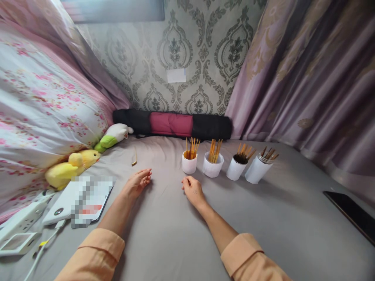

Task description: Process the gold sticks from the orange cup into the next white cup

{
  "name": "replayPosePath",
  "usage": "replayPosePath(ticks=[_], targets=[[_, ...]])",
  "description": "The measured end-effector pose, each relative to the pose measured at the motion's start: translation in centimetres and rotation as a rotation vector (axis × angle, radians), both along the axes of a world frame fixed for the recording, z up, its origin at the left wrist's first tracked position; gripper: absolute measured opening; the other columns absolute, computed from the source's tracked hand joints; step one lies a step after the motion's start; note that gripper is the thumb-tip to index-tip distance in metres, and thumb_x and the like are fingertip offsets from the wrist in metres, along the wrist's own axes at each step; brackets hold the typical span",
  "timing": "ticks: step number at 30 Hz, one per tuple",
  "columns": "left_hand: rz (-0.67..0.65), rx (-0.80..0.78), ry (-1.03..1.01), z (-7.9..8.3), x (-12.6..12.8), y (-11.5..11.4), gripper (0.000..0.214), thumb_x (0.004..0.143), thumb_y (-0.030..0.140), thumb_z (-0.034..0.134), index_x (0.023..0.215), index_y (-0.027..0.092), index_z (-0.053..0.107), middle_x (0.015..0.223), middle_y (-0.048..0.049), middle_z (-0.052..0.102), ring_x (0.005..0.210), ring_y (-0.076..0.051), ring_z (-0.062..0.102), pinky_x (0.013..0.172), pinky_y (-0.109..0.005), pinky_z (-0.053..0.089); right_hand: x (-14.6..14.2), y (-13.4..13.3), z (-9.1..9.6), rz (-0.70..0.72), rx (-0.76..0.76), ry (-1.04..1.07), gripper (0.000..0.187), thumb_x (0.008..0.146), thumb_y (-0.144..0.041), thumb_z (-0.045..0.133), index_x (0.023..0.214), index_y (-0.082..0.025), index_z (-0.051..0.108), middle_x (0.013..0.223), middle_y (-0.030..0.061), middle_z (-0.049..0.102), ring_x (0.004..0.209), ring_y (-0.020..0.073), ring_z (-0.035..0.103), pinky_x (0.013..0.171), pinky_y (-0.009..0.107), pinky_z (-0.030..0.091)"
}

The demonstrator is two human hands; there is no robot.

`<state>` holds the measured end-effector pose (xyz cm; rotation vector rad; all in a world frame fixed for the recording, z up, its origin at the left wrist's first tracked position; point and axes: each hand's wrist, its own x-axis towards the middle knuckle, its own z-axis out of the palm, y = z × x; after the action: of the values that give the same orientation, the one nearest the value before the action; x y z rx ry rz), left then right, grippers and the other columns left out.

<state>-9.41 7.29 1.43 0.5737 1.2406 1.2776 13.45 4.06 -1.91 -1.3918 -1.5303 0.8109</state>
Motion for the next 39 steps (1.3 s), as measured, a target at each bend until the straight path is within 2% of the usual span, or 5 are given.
replayPosePath(ticks=[9,18,23,31,39], targets=[[0.015,0.022,0.336,0.0,-1.5,1.5,0.020,0.061,0.023,0.068,0.073,0.012,0.056,0.063,-0.0035,0.058,0.049,-0.007,0.050,0.043,-0.017,0.038,0.1,0.0,0.0,0.006,-0.007,0.003,0.030,0.084,-0.037,0.038,0.074,-0.017,0.059,0.058,0.0010,0.060,0.051,0.0113,0.053,0.051,0.020,0.038],[0.022,0.059,0.602,0.3,-1.9,2.4,0.016,0.059,0.024,0.061,0.068,0.013,0.056,0.060,-0.0025,0.056,0.049,-0.009,0.049,0.040,-0.018,0.034,0.0,0.0,0.1,0.018,-0.009,-0.002,0.032,0.084,-0.040,0.038,0.075,-0.017,0.059,0.059,0.0010,0.059,0.050,0.0119,0.052,0.050,0.021,0.038],[0.069,0.013,0.796,-0.1,-3.3,3.6,0.011,0.059,0.020,0.056,0.068,0.014,0.058,0.057,-0.0021,0.055,0.051,-0.012,0.052,0.042,-0.020,0.036,0.0,0.0,0.1,0.021,-0.006,-0.008,0.033,0.084,-0.041,0.038,0.075,-0.017,0.059,0.058,0.0012,0.059,0.049,0.0117,0.051,0.049,0.021,0.038],[0.110,-0.105,1.073,0.1,-5.8,5.5,0.019,0.062,0.019,0.056,0.080,0.015,0.063,0.053,-0.0039,0.057,0.050,-0.018,0.056,0.046,-0.026,0.040,-0.1,0.0,0.2,0.024,-0.006,0.004,0.035,0.083,-0.042,0.038,0.074,-0.016,0.059,0.058,0.0027,0.059,0.050,0.0124,0.051,0.048,0.022,0.038],[0.057,-0.105,1.317,0.5,-7.0,6.9,0.007,0.065,0.020,0.060,0.071,0.016,0.062,0.074,-0.0112,0.065,0.083,-0.025,0.060,0.069,-0.030,0.043,0.0,-0.2,0.6,0.026,-0.020,-0.012,0.034,0.084,-0.041,0.038,0.074,-0.016,0.059,0.058,0.0013,0.059,0.049,0.0114,0.051,0.050,0.021,0.038]])
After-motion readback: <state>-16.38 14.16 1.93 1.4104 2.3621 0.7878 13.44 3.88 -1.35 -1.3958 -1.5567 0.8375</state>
